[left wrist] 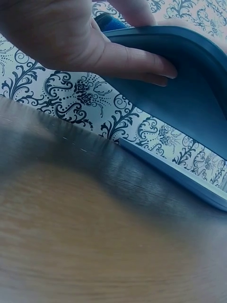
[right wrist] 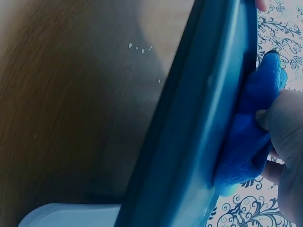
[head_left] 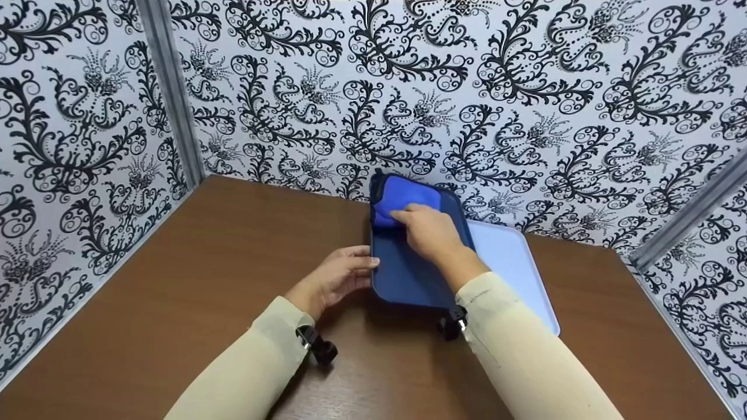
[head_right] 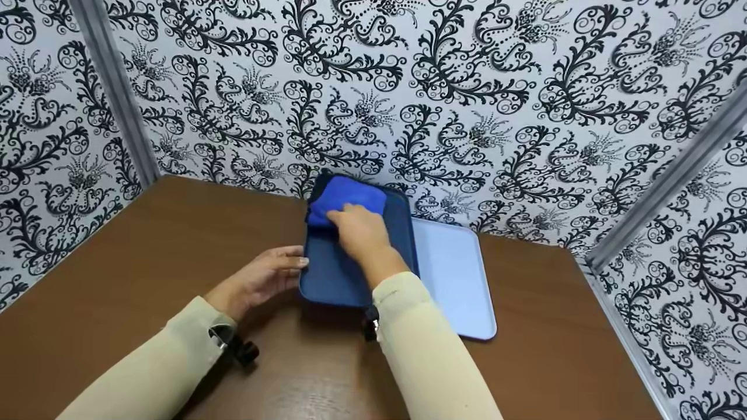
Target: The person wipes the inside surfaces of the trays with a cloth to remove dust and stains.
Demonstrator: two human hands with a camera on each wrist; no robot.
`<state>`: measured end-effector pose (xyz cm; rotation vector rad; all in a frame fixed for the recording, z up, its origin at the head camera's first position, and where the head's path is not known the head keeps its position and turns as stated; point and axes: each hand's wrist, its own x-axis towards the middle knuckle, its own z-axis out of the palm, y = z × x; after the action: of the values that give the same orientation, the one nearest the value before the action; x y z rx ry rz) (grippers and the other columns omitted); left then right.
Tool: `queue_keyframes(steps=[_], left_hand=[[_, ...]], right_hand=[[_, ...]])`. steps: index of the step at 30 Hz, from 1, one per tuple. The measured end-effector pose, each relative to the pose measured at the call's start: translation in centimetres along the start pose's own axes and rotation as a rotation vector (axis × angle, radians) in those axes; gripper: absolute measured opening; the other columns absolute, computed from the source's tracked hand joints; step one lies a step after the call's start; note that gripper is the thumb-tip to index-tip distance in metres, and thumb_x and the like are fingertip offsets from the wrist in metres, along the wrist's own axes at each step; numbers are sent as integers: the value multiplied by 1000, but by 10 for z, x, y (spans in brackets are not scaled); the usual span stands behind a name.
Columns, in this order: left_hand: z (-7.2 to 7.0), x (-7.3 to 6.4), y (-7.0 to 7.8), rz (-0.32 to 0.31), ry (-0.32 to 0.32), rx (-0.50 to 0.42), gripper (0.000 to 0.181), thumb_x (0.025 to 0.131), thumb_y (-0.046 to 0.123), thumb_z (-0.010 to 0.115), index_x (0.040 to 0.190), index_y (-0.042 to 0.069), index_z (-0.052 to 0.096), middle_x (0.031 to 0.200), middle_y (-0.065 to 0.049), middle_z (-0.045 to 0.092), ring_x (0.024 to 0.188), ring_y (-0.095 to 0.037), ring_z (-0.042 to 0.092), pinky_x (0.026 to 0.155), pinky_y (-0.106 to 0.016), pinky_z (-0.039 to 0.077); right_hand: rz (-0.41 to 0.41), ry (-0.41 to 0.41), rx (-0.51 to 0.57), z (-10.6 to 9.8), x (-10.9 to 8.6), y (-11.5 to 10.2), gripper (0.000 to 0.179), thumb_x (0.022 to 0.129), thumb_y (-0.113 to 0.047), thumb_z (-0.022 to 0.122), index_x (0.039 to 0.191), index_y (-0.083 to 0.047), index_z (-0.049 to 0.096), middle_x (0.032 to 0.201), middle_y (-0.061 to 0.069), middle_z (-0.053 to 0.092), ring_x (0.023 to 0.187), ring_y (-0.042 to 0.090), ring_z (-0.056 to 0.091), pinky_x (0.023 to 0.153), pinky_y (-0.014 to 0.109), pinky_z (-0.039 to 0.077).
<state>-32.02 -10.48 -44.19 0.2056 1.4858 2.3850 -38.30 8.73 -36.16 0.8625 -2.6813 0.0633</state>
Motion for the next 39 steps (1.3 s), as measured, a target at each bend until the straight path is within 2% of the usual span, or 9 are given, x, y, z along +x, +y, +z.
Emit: queue_keyframes(steps=[5,9,11,15,18,23,26,33,39], left_hand=[[1,0,0,11,-1,-16,39,96,-1,58,134,-7,51,87,2,70,80,-11,70,75,-27,61],[2,0,0,15,-8,-27,26,97,-2,57,123,-2,58,87,2,71,80,-11,71,76,-27,62],[2,0,1,14,-4,-25,29,97,-3,57,125,-4,57,87,1,71,80,-11,71,77,-27,62],[1,1,0,6,11,-17,49,96,-2,58,142,-11,45,91,1,71,82,-12,71,77,-28,61],[0,1,0,13,11,-18,52,96,-1,59,145,-11,43,93,0,71,84,-12,71,78,-28,61],[0,2,0,21,15,-32,40,96,-2,59,134,-10,50,90,0,71,83,-12,71,77,-28,61],[0,2,1,20,24,-31,45,96,-2,58,139,-11,47,90,0,70,82,-12,70,76,-28,61],[2,1,1,-3,53,-21,69,96,-2,57,156,-13,26,97,-2,67,83,-11,70,76,-26,61],[1,0,0,-2,41,-4,63,96,-1,59,152,-13,33,94,-1,69,82,-11,70,76,-26,61]], right_hand=[[-76,17,28,-1,-7,8,47,95,1,57,133,-22,71,124,8,72,113,32,70,88,52,61],[-127,25,58,-2,-14,15,44,95,1,57,129,-21,74,125,8,72,118,31,68,93,51,60],[-136,25,68,-3,-16,18,42,96,1,56,127,-20,75,125,8,72,118,31,68,95,51,59],[-128,24,70,-2,-20,28,40,98,-2,55,127,-19,75,126,8,72,119,31,68,99,49,57],[-118,21,77,-1,-22,35,39,98,-2,54,127,-17,75,127,9,72,120,31,68,104,48,55],[-90,18,82,-1,-25,46,40,96,1,54,127,-15,74,128,13,70,123,34,66,108,48,53],[-59,13,75,0,-27,52,42,95,3,55,129,-14,73,129,14,70,122,35,65,108,49,53],[11,9,42,1,-32,59,47,91,7,55,130,-12,72,125,16,70,116,38,67,99,53,56],[99,1,46,3,-38,63,50,89,8,54,132,-11,71,121,16,71,110,39,68,91,54,58]])
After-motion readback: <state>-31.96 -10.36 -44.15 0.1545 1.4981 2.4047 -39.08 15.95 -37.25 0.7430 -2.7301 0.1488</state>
